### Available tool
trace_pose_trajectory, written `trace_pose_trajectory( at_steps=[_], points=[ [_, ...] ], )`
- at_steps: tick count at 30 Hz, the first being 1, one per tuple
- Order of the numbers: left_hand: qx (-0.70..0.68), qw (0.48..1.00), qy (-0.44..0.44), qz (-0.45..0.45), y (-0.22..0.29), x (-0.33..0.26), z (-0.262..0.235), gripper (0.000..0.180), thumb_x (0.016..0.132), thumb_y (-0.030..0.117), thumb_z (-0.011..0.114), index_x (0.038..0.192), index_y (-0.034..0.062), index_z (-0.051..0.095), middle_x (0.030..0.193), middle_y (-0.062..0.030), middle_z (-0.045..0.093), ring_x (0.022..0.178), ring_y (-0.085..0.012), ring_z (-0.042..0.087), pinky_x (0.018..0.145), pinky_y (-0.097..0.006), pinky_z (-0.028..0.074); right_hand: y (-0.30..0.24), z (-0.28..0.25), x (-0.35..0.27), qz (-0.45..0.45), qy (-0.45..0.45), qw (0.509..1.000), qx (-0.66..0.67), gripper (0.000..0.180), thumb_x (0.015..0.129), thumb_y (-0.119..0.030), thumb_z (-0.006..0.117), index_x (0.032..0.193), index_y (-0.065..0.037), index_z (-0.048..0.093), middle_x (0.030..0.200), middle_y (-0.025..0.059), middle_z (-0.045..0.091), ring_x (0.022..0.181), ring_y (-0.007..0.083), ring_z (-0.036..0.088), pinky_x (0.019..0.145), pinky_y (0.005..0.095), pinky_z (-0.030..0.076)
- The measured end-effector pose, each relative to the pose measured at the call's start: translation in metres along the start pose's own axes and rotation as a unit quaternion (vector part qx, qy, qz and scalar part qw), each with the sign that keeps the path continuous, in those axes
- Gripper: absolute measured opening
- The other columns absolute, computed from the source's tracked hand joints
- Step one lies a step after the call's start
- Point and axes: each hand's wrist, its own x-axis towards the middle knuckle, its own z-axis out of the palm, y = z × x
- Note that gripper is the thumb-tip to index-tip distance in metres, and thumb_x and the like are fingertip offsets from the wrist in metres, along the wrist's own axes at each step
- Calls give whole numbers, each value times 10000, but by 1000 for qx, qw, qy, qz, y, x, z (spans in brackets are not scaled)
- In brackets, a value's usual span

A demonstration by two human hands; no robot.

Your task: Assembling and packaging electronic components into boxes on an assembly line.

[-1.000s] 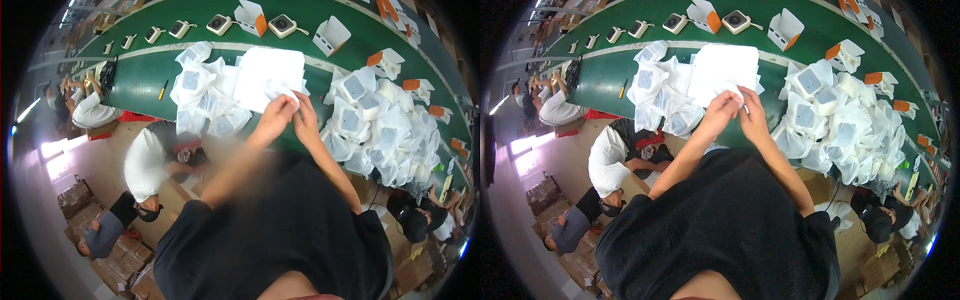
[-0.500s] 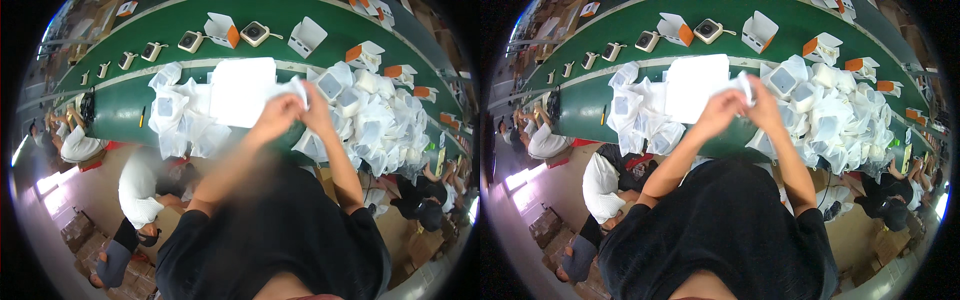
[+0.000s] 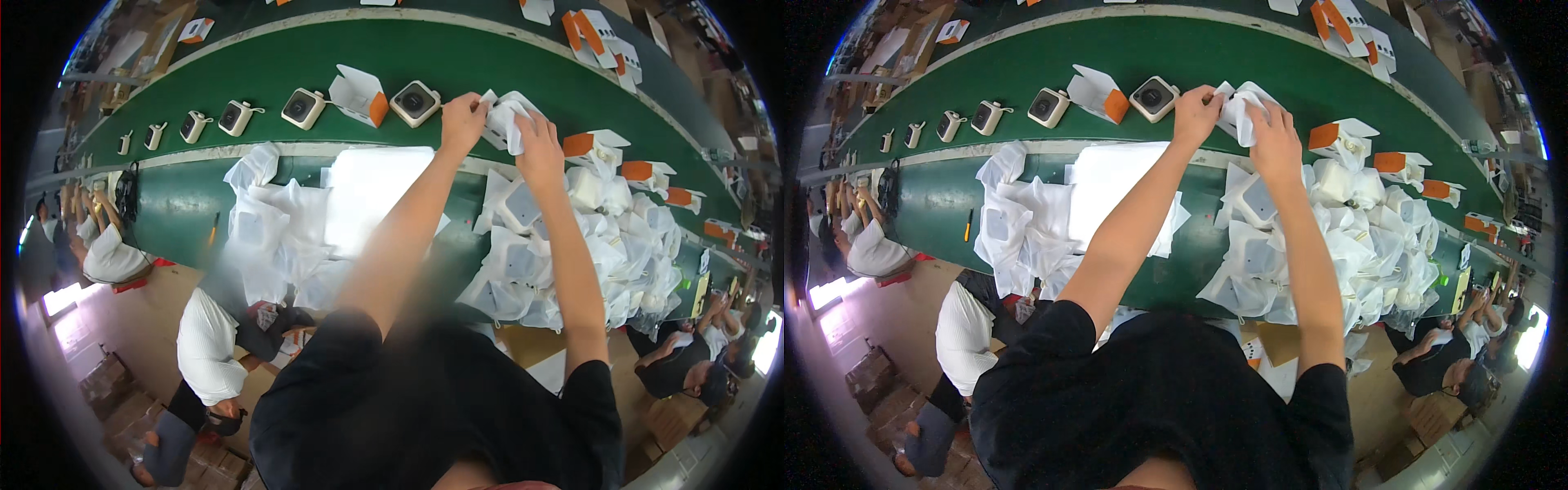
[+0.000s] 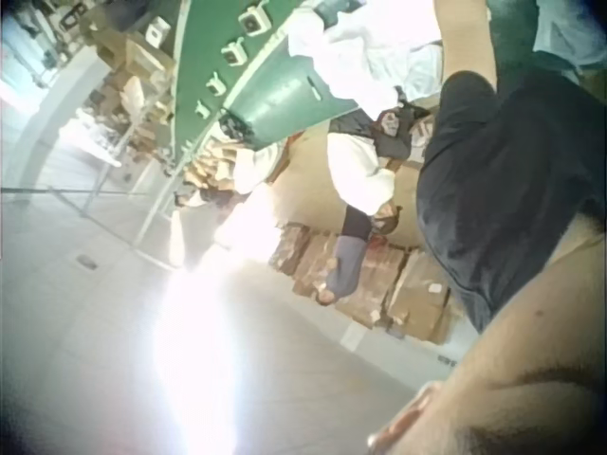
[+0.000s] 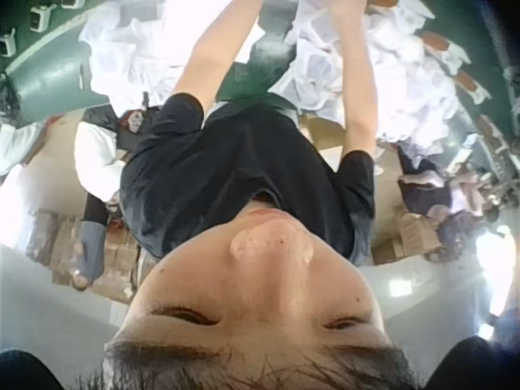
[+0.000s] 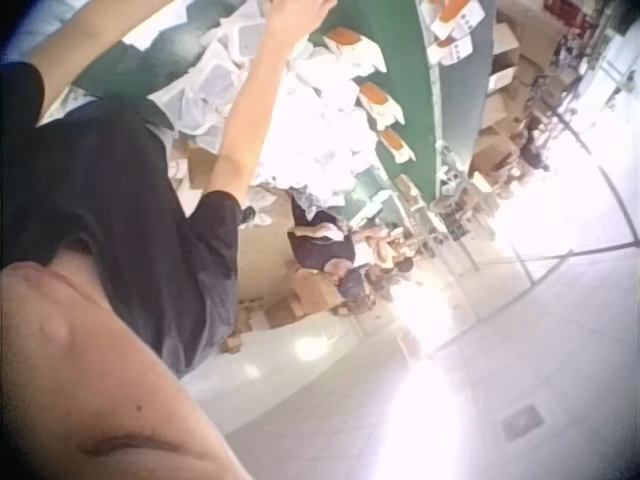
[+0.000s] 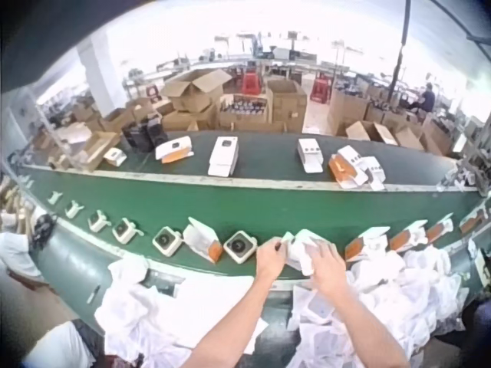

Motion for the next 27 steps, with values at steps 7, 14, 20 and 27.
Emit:
trace_pose_trajectory(
  at_steps=[7,14,20,27],
  points=[
    [-36,993,104,47,-23,-35,-15,214,922,170,689,1027,-14,719,840,-133,736,693,-207,693,682,-325,541,-27,14,-2,-86,-100,971,-200,496,787,-187,720,1271,-103,656,1390,100,542,1272,290,512,1005,480,445],
    [50,968,232,-84,-70,-199,-120,149,958,137,627,975,-7,660,870,-145,684,722,-224,635,665,-335,504,-56,95,103,-69,-139,961,229,629,877,-411,733,1359,-41,571,1280,224,640,1187,355,635,1003,436,503],
    [120,947,210,-212,-90,-273,-155,229,941,192,689,1062,9,626,869,-87,640,696,-186,576,683,-319,487,-42,180,161,6,-324,935,143,1086,666,-577,864,1485,1,447,1376,236,598,1235,334,612,1040,375,480],
    [260,959,92,-65,-98,-249,-141,137,924,147,684,975,30,635,995,-153,640,885,-362,656,755,-444,540,-61,102,88,-63,-117,988,74,762,700,-470,872,1280,-28,653,1210,178,685,1096,305,669,980,350,494]
  ],
)
